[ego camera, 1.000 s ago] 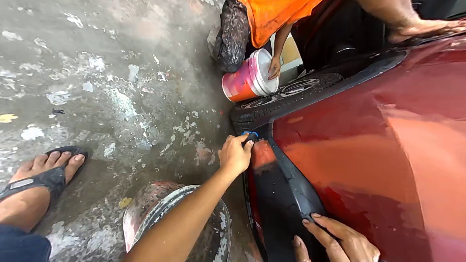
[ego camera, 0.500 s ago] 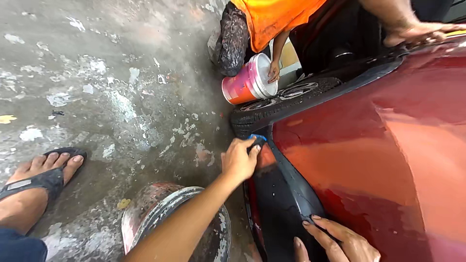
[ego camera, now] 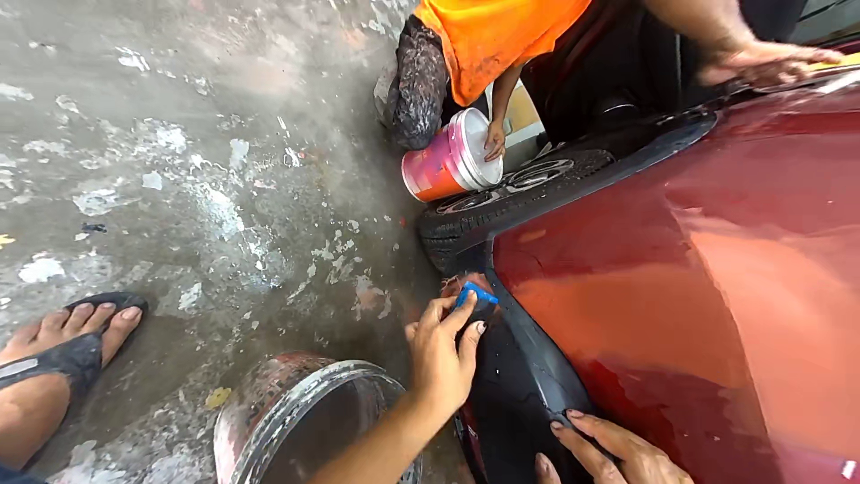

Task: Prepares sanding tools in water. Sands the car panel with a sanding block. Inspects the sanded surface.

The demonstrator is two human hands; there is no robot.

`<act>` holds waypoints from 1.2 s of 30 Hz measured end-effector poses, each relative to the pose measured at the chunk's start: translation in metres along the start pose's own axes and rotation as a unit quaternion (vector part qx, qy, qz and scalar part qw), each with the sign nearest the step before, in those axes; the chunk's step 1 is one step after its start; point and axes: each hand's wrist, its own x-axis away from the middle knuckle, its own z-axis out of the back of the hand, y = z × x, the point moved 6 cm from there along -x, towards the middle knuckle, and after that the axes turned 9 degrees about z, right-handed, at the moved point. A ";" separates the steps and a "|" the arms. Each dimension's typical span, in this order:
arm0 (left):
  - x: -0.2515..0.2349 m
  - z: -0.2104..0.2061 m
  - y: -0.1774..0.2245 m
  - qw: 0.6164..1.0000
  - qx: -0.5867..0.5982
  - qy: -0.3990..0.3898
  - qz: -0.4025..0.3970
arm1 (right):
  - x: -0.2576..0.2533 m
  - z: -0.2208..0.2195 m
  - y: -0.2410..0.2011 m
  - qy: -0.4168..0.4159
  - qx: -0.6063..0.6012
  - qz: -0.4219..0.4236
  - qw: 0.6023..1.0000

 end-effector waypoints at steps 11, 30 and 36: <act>-0.004 0.002 0.006 0.999 -0.035 -0.013 -0.012 | 0.005 0.000 -0.002 -0.001 0.015 -0.008 1.000; -0.008 -0.001 -0.006 1.000 0.022 -0.016 0.006 | 0.003 -0.001 -0.007 0.019 0.039 -0.008 0.999; 0.027 0.000 -0.016 0.998 0.063 0.008 0.021 | 0.008 0.011 -0.016 0.088 0.056 -0.026 0.994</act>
